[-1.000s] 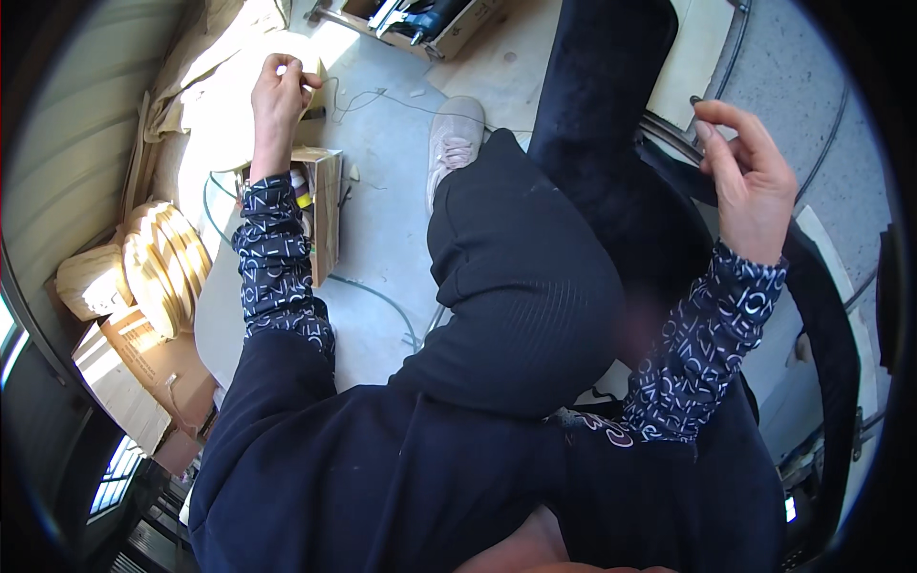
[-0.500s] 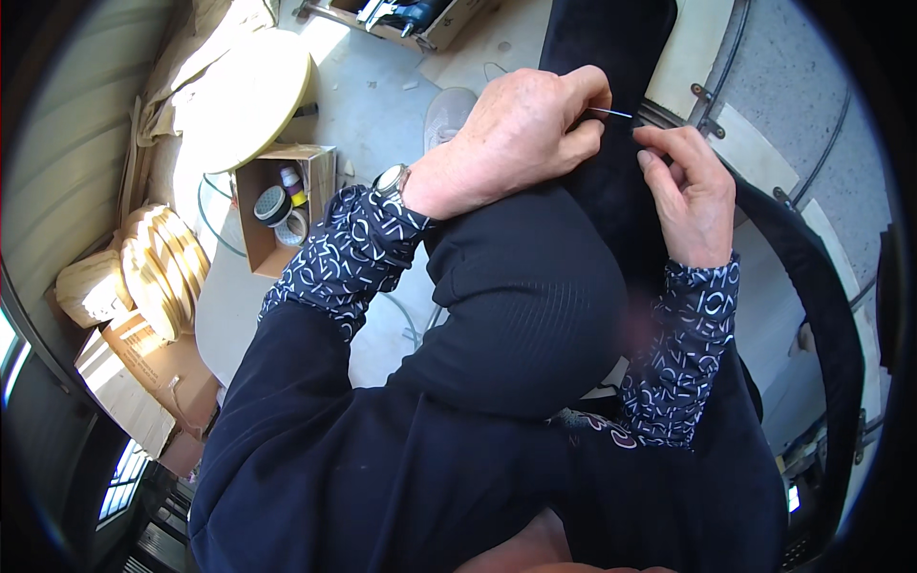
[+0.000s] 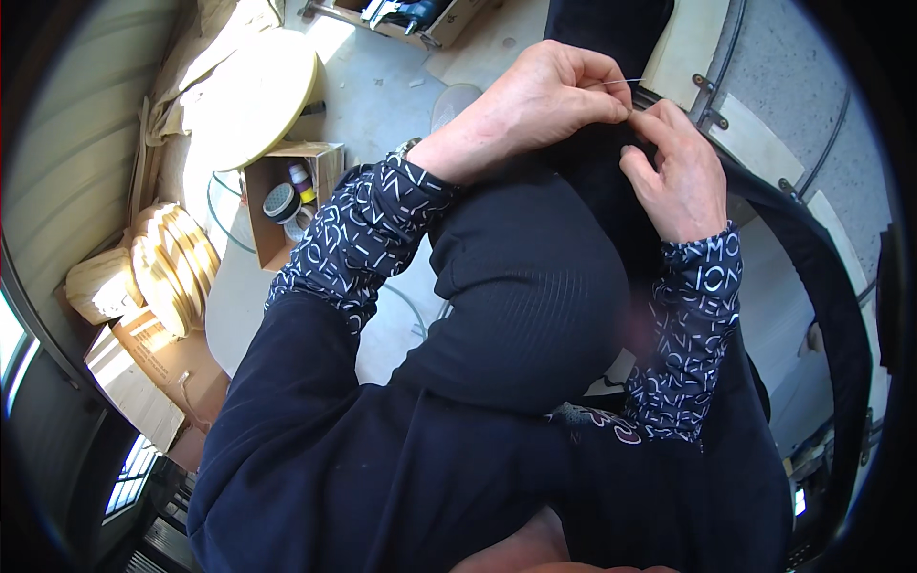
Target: Hand-sewing fabric over foam padding onto a furniture frame.
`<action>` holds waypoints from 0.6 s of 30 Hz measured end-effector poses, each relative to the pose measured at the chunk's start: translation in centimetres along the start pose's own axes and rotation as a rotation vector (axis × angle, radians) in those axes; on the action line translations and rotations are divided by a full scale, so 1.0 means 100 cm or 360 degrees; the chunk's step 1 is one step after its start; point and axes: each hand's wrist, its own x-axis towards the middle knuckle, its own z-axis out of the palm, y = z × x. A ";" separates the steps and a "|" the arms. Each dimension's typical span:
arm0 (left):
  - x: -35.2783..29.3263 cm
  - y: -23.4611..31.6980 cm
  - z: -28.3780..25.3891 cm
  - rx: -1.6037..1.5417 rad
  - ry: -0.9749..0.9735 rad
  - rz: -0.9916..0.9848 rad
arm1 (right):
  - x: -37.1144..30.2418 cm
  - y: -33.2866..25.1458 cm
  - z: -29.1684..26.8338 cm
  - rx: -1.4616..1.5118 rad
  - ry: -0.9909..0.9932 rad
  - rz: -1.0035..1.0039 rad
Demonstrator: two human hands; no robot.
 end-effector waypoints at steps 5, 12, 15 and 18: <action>0.021 0.000 0.008 -0.0585 0.0053 -0.0084 | 0.012 0.007 -0.003 0.0241 -0.0060 0.0066; 0.007 0.000 0.000 -0.0615 0.0101 -0.0111 | 0.017 0.014 0.009 0.0989 0.0028 0.0255; 0.001 -0.004 -0.001 -0.0593 0.0057 -0.0047 | 0.015 0.011 0.011 0.0954 0.0074 0.0235; -0.006 -0.010 -0.009 -0.0215 0.0167 0.0100 | 0.009 -0.002 0.018 0.0673 0.0335 0.0319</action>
